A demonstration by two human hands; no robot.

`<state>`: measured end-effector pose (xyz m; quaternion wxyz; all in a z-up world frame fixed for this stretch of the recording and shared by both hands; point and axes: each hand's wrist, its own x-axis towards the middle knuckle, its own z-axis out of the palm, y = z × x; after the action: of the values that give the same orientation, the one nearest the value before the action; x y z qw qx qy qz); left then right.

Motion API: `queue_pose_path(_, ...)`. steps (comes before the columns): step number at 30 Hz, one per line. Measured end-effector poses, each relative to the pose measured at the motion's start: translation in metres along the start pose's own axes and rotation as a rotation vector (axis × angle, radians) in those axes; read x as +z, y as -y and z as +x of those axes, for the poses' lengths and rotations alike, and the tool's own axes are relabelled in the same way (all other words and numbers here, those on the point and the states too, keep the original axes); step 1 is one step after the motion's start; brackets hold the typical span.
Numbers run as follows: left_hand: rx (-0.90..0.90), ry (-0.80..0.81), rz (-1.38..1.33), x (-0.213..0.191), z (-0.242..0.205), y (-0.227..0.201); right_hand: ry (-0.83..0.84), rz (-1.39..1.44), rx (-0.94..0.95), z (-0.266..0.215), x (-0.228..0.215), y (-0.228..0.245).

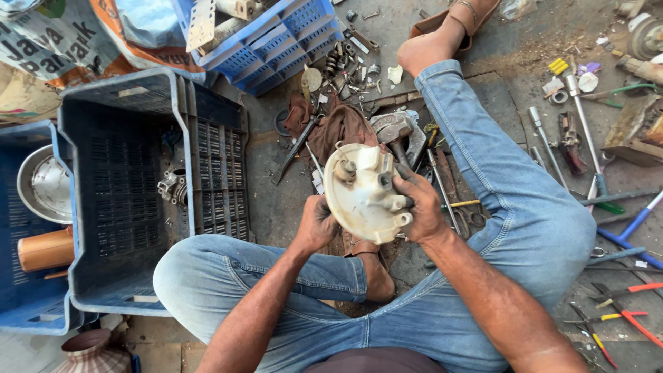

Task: The person sits on the floor and uses a hammer and metal rod to strike a circular mechanical component, likely a brake drum, to dislodge or adjust internal parts. The person repeatedly positions the part, strikes it, and inspects the result.

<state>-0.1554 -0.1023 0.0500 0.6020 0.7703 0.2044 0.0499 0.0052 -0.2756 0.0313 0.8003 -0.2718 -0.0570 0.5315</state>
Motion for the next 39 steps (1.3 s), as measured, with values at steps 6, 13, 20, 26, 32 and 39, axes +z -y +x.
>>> queue_pose_path(6,0.183,-0.163,0.188,0.003,-0.001,-0.003,0.000,0.020,-0.057,0.000,0.008,0.000)
queue_pose_path(13,0.126,-0.196,0.167,0.004,-0.009,0.001,0.082,-0.020,0.044,-0.003,0.014,0.009)
queue_pose_path(20,0.280,-0.127,0.349,0.001,-0.013,-0.003,0.160,-0.070,0.015,-0.006,0.012,0.013)
queue_pose_path(26,0.158,0.006,0.170,0.004,-0.011,0.009,0.119,-0.237,-0.098,-0.007,0.011,0.011)
queue_pose_path(32,0.005,0.173,-0.253,0.011,-0.018,0.033,0.110,-0.735,-0.302,-0.019,0.014,0.008)
queue_pose_path(39,-0.069,0.216,-0.352,0.021,-0.023,0.040,0.141,-0.549,-0.213,-0.031,0.018,-0.006)
